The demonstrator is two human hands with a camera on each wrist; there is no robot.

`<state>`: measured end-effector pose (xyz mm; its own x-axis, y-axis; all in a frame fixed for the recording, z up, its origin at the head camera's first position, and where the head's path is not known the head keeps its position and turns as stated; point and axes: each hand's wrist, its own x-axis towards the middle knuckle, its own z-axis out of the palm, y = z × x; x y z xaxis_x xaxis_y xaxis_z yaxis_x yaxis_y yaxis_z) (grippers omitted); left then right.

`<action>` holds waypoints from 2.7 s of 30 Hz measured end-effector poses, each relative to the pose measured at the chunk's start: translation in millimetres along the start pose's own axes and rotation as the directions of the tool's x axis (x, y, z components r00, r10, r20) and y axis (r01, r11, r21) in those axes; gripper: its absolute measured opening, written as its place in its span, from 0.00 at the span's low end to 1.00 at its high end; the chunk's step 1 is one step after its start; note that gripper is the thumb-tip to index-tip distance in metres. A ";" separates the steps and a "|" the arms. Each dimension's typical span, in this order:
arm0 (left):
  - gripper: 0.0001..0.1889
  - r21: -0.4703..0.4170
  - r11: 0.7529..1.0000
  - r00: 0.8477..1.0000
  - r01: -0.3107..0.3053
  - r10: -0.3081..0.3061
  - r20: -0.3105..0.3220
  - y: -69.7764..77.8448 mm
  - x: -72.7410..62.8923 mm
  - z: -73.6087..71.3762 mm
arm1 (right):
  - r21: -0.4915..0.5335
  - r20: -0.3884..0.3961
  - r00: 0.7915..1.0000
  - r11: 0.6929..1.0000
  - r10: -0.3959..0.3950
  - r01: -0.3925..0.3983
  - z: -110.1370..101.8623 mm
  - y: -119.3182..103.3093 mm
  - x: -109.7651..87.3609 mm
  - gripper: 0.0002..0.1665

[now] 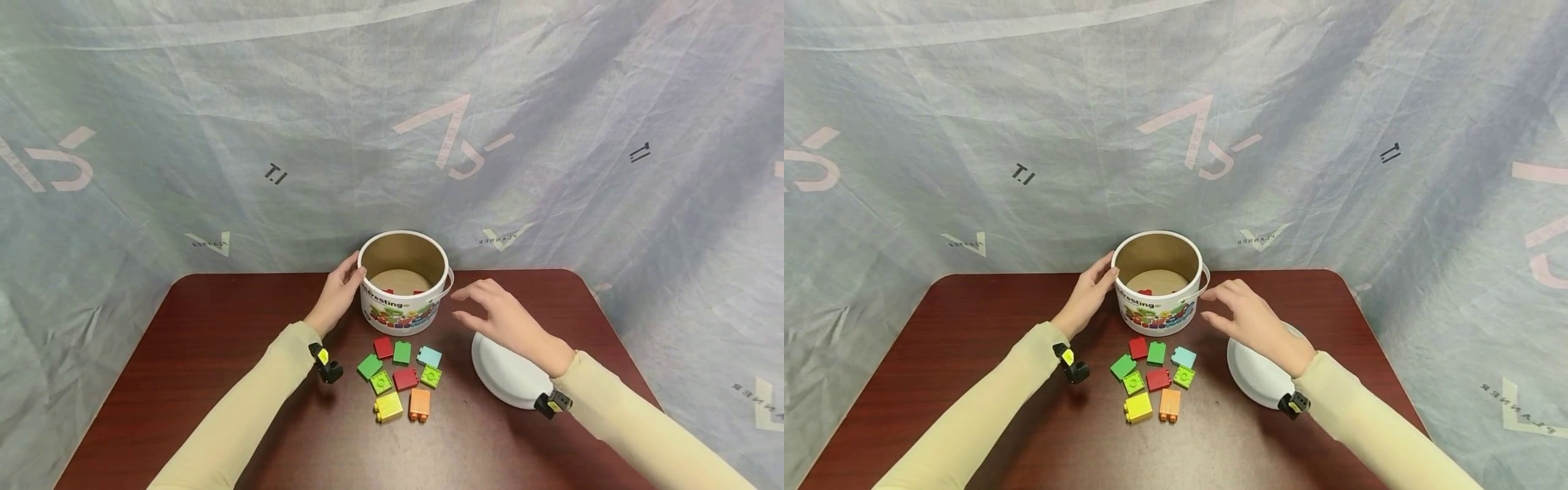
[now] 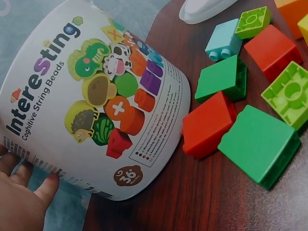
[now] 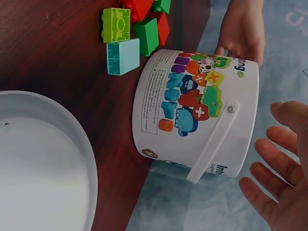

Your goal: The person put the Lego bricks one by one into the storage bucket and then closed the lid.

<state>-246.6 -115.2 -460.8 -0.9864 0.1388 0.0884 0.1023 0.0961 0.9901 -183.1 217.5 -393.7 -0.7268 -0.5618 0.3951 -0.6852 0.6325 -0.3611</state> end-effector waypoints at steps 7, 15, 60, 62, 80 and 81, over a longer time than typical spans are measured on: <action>0.31 -0.001 1.000 1.000 0.007 -0.007 -0.005 -1.3 0.4 0.3 | 0.004 -0.005 1.000 1.000 0.010 -0.010 4.2 0.5 -6.8 0.17; 0.31 0.004 1.000 1.000 0.005 -0.005 -0.009 -3.3 0.7 -0.1 | 0.020 -0.007 1.000 1.000 0.020 -0.020 17.2 2.6 -16.3 0.20; 0.31 -0.004 1.000 1.000 -0.004 0.004 0.005 0.7 -0.6 0.6 | 0.090 0.003 0.998 0.994 0.059 -0.059 84.0 4.3 -49.8 0.20; 0.31 -0.002 1.000 1.000 0.009 -0.009 0.009 2.8 -1.0 0.5 | 0.079 0.001 0.997 0.994 0.072 -0.072 87.5 4.1 -49.9 0.20; 0.31 0.003 1.000 0.999 0.028 -0.028 0.023 38.4 -16.1 2.0 | 0.023 0.053 0.979 0.980 0.196 -0.197 111.4 4.1 -54.0 0.22; 0.31 0.008 1.000 0.999 0.029 -0.029 0.022 37.9 -15.8 1.9 | 0.021 0.057 0.978 0.980 0.198 -0.200 111.7 4.1 -54.0 0.22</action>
<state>-226.9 -111.9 -424.9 -0.9859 0.1576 0.0569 0.0745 0.1084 0.9913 -151.8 190.8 -510.9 -0.8497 -0.4549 0.2667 -0.5272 0.7205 -0.4505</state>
